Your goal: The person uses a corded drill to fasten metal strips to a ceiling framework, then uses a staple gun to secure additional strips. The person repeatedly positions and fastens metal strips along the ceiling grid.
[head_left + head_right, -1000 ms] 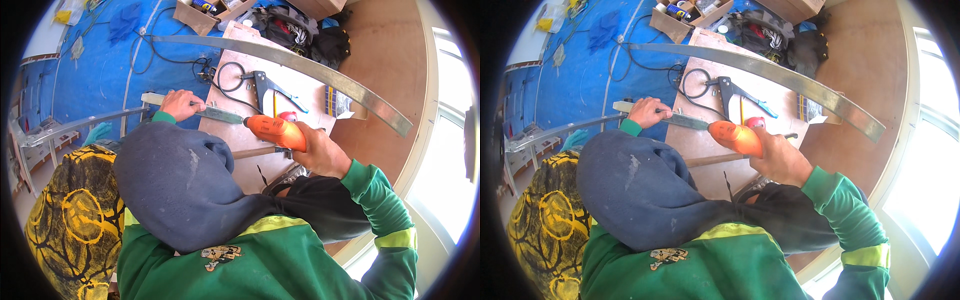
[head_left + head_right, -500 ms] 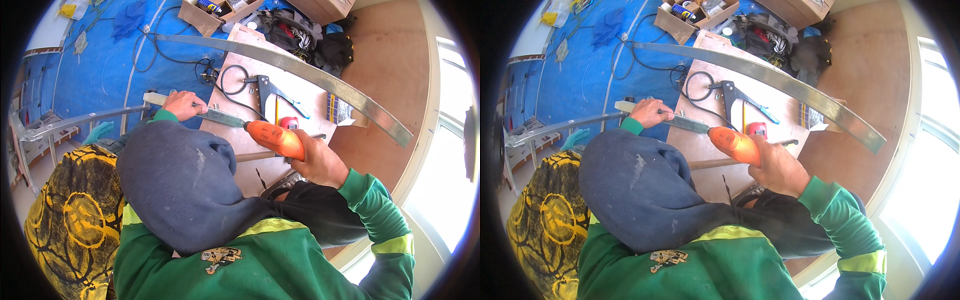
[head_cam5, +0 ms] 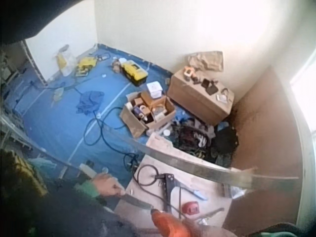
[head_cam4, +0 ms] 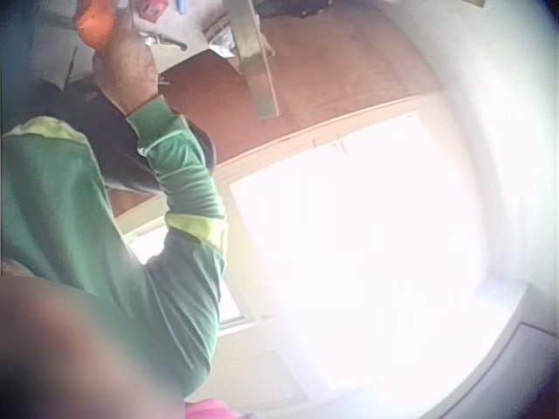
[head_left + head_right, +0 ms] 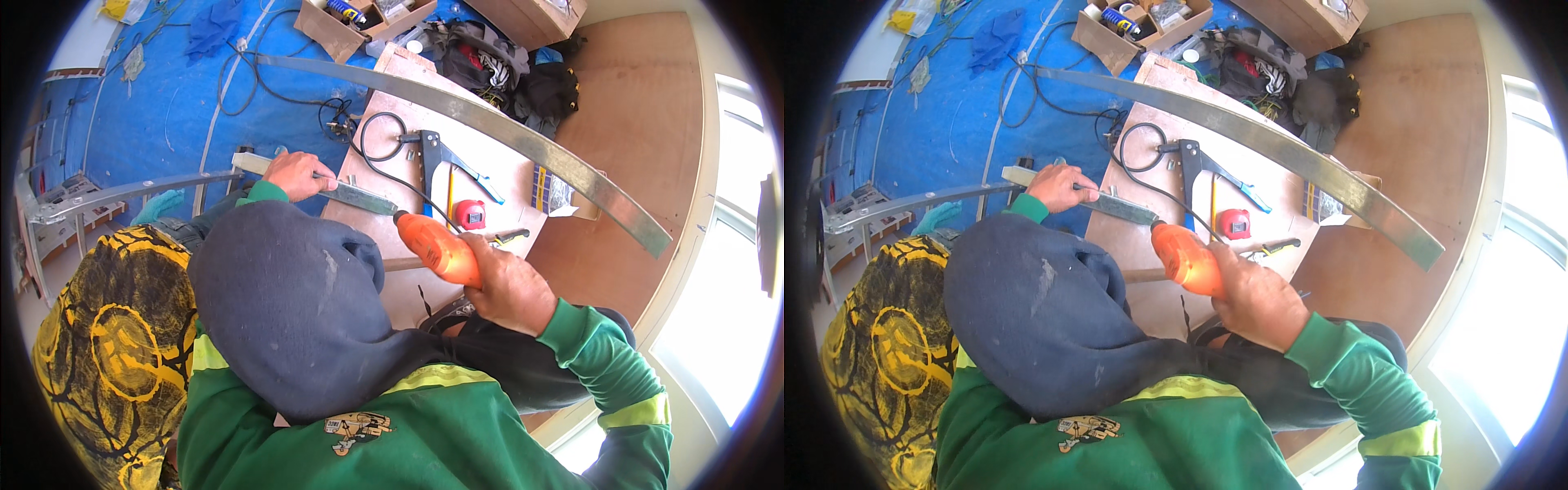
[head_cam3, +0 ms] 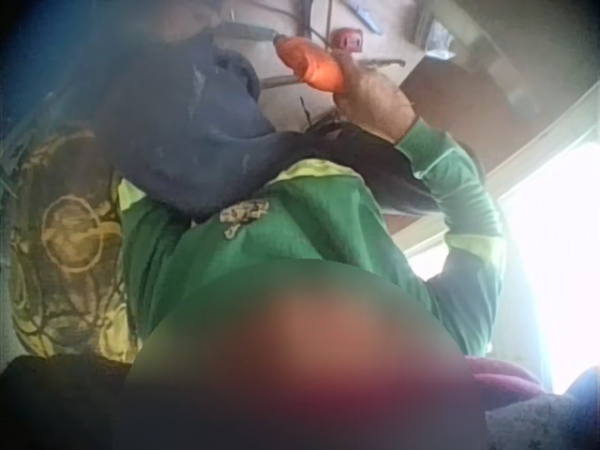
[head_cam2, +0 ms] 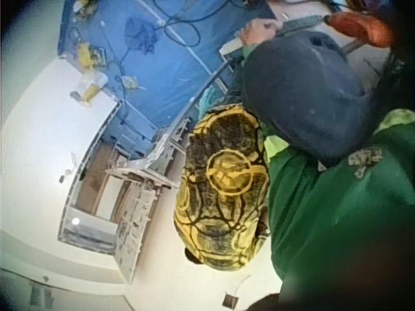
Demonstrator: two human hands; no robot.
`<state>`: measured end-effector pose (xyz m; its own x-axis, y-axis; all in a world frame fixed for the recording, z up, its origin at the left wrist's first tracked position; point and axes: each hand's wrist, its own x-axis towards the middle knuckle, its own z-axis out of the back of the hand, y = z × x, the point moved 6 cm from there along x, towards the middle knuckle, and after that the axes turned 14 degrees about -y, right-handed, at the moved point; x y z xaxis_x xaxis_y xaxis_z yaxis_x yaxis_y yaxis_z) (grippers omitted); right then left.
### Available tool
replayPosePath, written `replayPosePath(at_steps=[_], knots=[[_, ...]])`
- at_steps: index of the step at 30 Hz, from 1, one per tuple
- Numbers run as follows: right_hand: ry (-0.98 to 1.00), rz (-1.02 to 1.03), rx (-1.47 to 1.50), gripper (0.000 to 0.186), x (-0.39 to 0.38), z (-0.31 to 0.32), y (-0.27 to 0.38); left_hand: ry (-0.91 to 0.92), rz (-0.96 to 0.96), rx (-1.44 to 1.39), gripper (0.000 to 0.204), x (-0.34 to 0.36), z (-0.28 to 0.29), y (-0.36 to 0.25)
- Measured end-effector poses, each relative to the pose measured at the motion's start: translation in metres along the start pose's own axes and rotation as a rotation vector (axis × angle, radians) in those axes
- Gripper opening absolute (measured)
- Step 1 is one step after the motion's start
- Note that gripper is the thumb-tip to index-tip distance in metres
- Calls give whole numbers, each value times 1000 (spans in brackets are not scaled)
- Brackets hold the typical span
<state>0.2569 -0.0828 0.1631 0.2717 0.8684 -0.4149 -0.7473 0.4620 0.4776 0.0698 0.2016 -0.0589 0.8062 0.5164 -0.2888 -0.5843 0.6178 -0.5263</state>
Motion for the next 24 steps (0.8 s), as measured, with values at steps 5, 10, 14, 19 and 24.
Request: replayPosePath(at_steps=[5, 10, 14, 19, 24], knots=[[4, 32, -159, 49, -3, -11, 18, 9, 9, 3, 32, -4, -3, 0], [11, 6, -242, 46, -2, -15, 27, -181, -133, -24, 31, -12, -2, -5], [22, 15, -259, 46, -5, -15, 32, -172, -118, -45, 31, -17, -4, -3], [-18, 85, -272, 49, -13, -14, 39, -136, -90, -68, 32, -20, -4, -4], [-65, 196, -434, 62, -28, -24, 48, -135, -79, -70, 31, -25, -2, -7]])
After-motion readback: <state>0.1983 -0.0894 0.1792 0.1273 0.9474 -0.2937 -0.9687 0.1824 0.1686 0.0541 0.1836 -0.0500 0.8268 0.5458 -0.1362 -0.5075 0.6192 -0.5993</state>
